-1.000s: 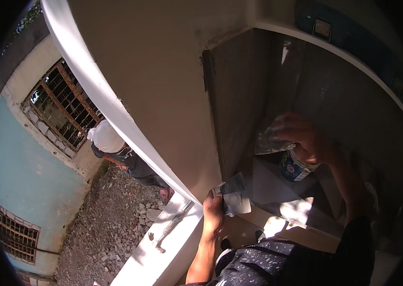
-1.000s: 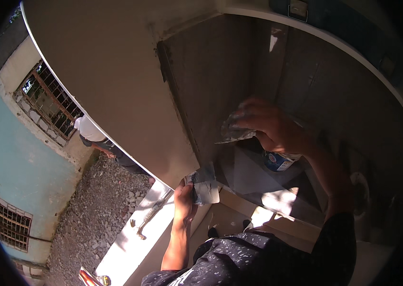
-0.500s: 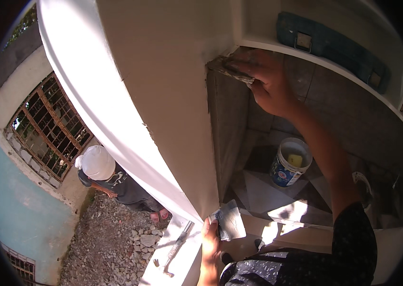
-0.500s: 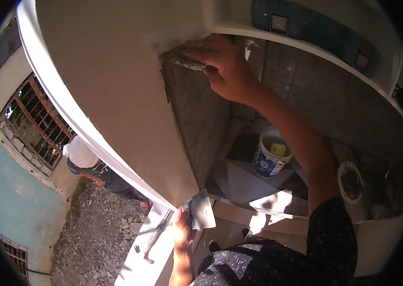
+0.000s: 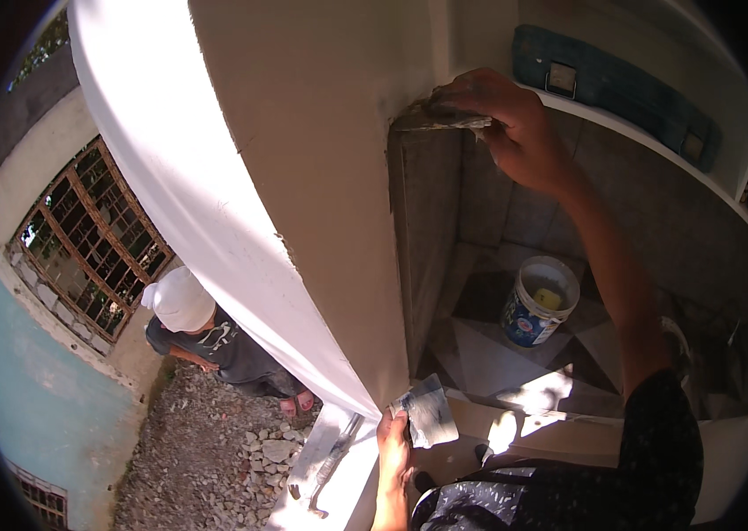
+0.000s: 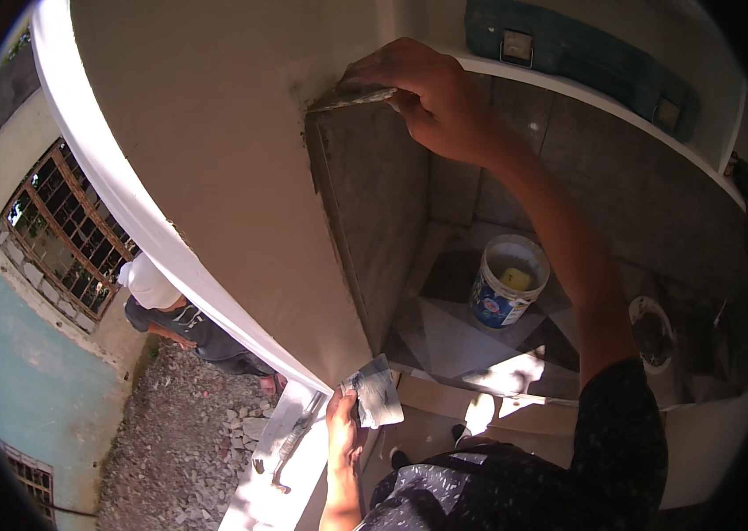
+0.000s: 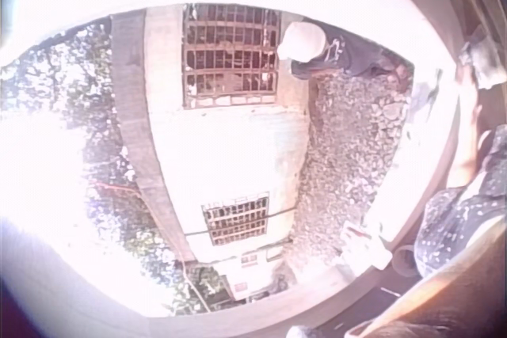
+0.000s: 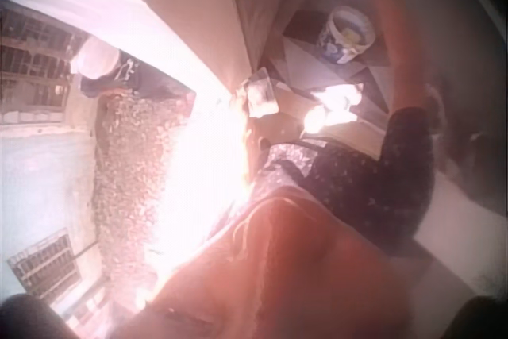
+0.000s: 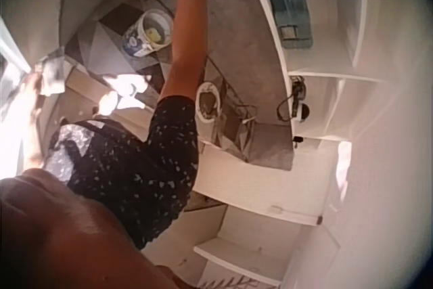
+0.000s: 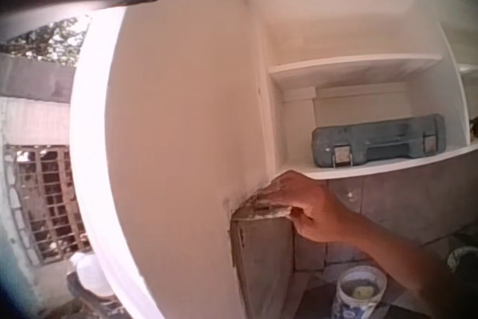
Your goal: Apply grout or tile adhesive to the joints and edges of kitchen tiles using a putty knife and trowel.
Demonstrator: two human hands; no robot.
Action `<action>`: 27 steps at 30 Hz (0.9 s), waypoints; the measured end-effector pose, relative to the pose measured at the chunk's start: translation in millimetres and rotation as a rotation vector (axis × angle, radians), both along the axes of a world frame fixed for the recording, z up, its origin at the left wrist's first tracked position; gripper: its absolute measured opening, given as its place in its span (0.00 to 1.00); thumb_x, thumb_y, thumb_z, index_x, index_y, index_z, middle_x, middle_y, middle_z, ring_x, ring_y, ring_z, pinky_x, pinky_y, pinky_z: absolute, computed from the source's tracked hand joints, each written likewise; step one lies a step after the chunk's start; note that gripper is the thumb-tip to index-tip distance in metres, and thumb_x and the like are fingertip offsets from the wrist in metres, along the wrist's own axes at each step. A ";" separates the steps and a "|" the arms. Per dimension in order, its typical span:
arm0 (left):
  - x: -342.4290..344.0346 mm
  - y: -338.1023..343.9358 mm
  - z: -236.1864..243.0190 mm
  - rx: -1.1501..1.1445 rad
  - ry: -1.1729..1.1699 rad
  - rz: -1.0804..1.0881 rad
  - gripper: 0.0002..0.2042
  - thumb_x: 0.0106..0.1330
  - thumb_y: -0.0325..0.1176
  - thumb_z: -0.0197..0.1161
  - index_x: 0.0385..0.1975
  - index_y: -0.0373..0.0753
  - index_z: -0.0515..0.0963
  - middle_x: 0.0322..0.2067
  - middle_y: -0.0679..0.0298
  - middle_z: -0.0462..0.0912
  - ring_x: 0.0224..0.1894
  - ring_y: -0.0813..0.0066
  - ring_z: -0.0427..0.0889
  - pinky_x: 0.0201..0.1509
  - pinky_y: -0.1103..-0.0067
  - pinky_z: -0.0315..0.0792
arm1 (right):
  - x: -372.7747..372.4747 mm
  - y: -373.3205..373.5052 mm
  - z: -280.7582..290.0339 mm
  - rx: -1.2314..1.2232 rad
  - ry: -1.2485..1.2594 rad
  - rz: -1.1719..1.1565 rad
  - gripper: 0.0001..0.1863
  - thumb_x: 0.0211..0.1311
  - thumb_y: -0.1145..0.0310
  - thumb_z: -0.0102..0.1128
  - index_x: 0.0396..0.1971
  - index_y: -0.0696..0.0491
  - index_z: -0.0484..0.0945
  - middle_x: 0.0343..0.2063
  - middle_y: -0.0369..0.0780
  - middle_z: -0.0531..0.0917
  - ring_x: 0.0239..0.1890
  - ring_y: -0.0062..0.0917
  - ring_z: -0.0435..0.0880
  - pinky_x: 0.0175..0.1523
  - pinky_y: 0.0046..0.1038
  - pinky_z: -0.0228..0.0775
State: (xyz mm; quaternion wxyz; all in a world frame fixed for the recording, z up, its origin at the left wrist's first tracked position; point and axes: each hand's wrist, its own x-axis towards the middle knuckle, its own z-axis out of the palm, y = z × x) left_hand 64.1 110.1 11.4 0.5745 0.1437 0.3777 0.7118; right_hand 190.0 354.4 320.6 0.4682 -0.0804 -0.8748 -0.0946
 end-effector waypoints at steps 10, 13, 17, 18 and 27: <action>-1.5 3.6 -26.6 0.022 0.031 0.005 0.12 0.62 0.29 0.49 0.43 0.31 0.67 0.37 0.62 0.75 0.40 0.76 0.74 0.48 0.81 0.67 | 6.6 18.8 -8.5 -0.253 0.061 0.033 0.22 0.43 0.89 0.51 0.39 0.52 0.78 0.36 0.40 0.78 0.38 0.30 0.78 0.38 0.28 0.72; -3.5 4.0 -36.9 0.020 0.015 0.039 0.08 0.62 0.27 0.48 0.39 0.32 0.68 0.35 0.61 0.76 0.39 0.75 0.76 0.47 0.79 0.69 | 4.5 28.5 -21.5 0.065 0.082 -0.080 0.23 0.44 0.87 0.52 0.41 0.51 0.78 0.36 0.40 0.77 0.34 0.30 0.79 0.36 0.28 0.71; -4.5 3.4 -31.9 0.037 -0.018 0.034 0.05 0.61 0.27 0.49 0.35 0.35 0.70 0.32 0.63 0.76 0.37 0.77 0.76 0.44 0.80 0.70 | 7.3 28.3 -10.0 -0.118 -0.004 -0.117 0.25 0.41 0.88 0.52 0.42 0.48 0.79 0.36 0.40 0.77 0.34 0.30 0.78 0.34 0.27 0.70; -4.3 3.6 -31.1 0.038 -0.015 0.031 0.05 0.61 0.27 0.49 0.35 0.35 0.70 0.32 0.63 0.76 0.37 0.77 0.76 0.44 0.80 0.70 | 4.5 29.7 -11.2 -0.266 0.063 -0.090 0.26 0.40 0.88 0.52 0.42 0.47 0.79 0.35 0.40 0.77 0.34 0.30 0.77 0.34 0.27 0.70; 6.3 -1.7 -8.8 -0.015 -0.022 0.039 0.08 0.65 0.28 0.47 0.40 0.34 0.68 0.34 0.64 0.74 0.36 0.78 0.74 0.43 0.80 0.70 | -3.8 56.9 -31.4 -0.036 0.091 -0.166 0.25 0.39 0.86 0.53 0.41 0.49 0.79 0.37 0.40 0.78 0.38 0.31 0.77 0.38 0.29 0.70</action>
